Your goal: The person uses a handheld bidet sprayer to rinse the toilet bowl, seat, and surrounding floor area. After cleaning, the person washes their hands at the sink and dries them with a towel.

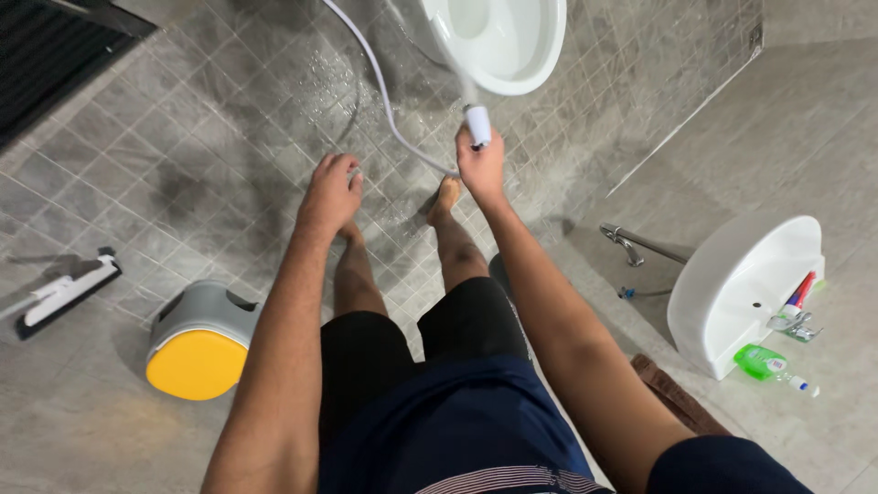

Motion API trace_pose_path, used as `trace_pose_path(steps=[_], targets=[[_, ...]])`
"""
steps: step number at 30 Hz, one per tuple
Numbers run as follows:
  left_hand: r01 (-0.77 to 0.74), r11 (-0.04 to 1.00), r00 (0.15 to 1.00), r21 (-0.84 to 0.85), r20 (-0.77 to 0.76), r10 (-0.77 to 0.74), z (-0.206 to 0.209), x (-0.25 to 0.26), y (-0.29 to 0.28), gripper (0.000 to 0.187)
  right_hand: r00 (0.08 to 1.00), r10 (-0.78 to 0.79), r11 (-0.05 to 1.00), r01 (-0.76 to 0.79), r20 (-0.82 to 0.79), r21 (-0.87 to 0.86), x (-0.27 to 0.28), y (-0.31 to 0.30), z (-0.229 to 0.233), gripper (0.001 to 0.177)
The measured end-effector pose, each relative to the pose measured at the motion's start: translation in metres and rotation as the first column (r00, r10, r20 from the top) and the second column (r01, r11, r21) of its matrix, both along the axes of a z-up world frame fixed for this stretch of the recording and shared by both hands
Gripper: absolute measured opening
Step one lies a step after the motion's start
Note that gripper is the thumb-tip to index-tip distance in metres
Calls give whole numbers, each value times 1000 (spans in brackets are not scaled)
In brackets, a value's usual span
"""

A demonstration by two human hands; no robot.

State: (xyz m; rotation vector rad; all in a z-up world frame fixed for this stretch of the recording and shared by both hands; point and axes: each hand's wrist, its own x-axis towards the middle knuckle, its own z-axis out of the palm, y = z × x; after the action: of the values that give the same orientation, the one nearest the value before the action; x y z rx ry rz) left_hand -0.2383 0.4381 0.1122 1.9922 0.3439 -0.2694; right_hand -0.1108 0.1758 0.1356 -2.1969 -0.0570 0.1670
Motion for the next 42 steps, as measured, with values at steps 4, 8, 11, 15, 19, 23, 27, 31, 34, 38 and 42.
trace_pose_path(steps=[4, 8, 11, 15, 19, 23, 27, 31, 34, 38, 42], targets=[[0, 1000, 1000, -16, -19, -1, 24, -6, -1, 23, 998, -49, 999, 49, -51, 6, -3, 29, 48, 19], [32, 999, 996, -11, -84, -33, 44, -11, -4, 23, 999, 26, 1000, -26, -27, -13, -5, 43, 73, 15], [8, 1000, 999, 7, -51, -7, 52, -18, -4, 23, 994, -78, 996, 75, 74, 40, -4, 47, 87, 18], [11, 1000, 1000, -29, -19, -11, 63, -32, -7, 24, 990, 124, 987, -130, -60, -99, 1, 52, 106, 20], [36, 998, 997, -46, 67, -33, 78, -22, -1, 25, 996, -87, 995, 86, 21, 54, 6, 55, 135, 27], [87, 996, 975, 36, 200, -92, 104, 3, 20, 27, 986, 100, 990, -112, 136, 80, 12, 55, 162, 23], [92, 996, 972, 5, 217, -91, 137, 35, 43, 25, 935, -340, 905, 353, -97, 238, 32, 49, 184, 32], [115, 993, 970, 29, 211, -119, 166, 52, 42, 25, 981, -57, 995, 71, -185, 70, 46, 29, 191, 32], [154, 988, 961, -1, 234, -149, 177, 61, 29, 26, 968, -204, 970, 220, -147, 100, 56, 15, 185, 35], [200, 979, 958, 25, 204, -201, 180, 66, 7, 26, 964, -118, 981, 151, -236, 125, 62, -14, 158, 28], [270, 962, 946, 34, 176, -271, 175, 76, -14, 25, 825, -483, 752, 563, -295, 344, 75, -54, 118, 33]])
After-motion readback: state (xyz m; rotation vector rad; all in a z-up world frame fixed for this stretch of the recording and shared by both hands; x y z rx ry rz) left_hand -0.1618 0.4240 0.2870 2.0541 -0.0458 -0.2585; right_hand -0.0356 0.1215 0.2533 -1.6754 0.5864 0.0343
